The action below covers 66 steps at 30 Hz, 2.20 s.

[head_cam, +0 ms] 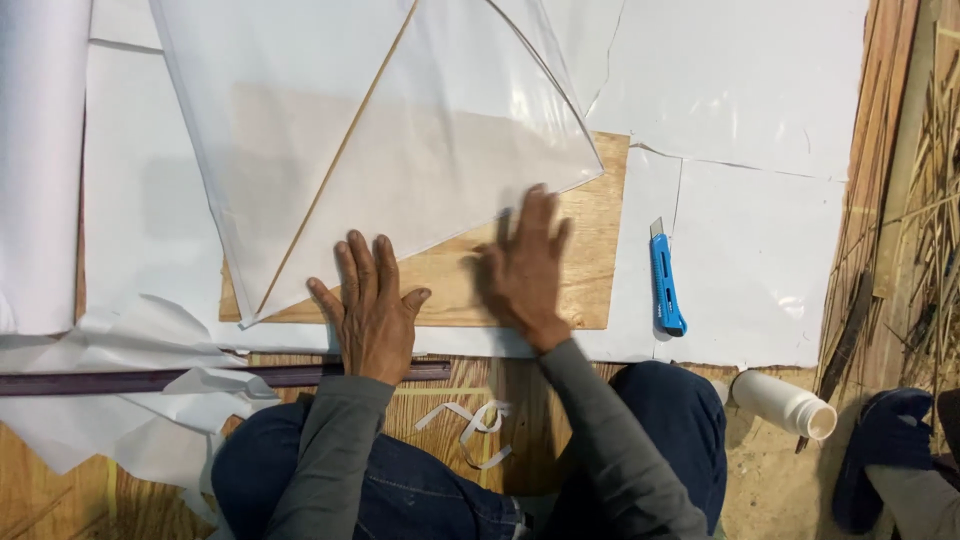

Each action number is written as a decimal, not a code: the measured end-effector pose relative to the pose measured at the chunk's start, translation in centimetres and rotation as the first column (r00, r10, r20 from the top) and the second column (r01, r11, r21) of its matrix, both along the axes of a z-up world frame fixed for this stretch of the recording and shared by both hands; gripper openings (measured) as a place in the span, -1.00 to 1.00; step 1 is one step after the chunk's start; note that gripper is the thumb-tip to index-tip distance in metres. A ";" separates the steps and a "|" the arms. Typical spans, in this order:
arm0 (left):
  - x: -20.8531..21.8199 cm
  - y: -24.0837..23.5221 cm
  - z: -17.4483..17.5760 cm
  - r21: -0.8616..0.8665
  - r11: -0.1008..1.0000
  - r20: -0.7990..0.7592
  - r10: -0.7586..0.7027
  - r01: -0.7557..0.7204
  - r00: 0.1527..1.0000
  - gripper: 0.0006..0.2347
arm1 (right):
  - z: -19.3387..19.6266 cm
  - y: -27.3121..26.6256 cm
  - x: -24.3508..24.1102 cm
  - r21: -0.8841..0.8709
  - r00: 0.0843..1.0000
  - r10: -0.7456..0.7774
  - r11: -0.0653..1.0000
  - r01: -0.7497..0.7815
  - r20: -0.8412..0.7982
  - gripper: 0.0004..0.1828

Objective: The person assembles a kite by attaching white paper to a wooden frame. They smooth the paper, fold edges over the frame, and secure the paper with adhesive tape while sitting on the floor.

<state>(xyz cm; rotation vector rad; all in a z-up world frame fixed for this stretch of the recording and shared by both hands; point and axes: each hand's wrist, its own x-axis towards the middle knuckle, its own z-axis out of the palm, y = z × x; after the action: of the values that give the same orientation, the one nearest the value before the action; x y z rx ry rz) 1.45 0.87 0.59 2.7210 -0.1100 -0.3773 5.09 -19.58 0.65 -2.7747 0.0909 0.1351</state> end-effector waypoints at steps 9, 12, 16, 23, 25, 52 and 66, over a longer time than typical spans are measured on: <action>0.1 -0.1 0.0 0.010 1.000 -0.032 -0.006 0.006 0.999 -0.34 | 0.3 -2.2 1.0 -0.220 0.982 -0.183 0.957 0.190 0.052 -0.03; 0.0 0.0 -0.7 -0.030 1.000 -0.001 0.006 -0.006 1.000 -0.32 | 0.8 2.6 0.7 -0.191 0.999 -0.044 0.981 0.042 -0.007 -0.07; 0.4 -0.2 0.2 -0.004 1.000 -0.031 0.014 -0.014 0.999 -0.35 | -0.8 4.8 0.0 -0.056 1.000 0.017 0.998 -0.017 0.007 0.00; 0.1 -0.1 0.1 -0.045 0.999 0.008 0.012 -0.012 1.000 -0.33 | -1.8 1.9 -3.9 -0.049 0.991 0.129 0.991 -0.128 0.027 -0.02; -0.2 0.0 0.5 -0.044 0.999 -0.010 0.010 -0.010 1.000 -0.33 | -2.0 1.5 -6.2 -0.049 0.992 0.122 0.991 -0.121 0.017 -0.03; -9.2 21.8 -4.4 -0.092 0.715 -0.217 0.665 -0.693 0.715 -0.27 | 7.2 3.7 -15.9 0.510 0.989 -0.011 0.857 -0.067 0.149 -0.22; -8.0 19.7 0.7 -0.333 0.262 -0.237 0.906 -0.906 0.350 -0.23 | 8.5 5.2 -18.3 0.589 0.989 -0.023 0.805 -0.067 0.144 -0.22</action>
<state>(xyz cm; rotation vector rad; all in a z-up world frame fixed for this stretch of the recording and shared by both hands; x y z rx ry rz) -6.60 20.56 1.24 1.8750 1.2305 0.0328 -13.17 -14.37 9.15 -2.1432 -0.0215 -0.0334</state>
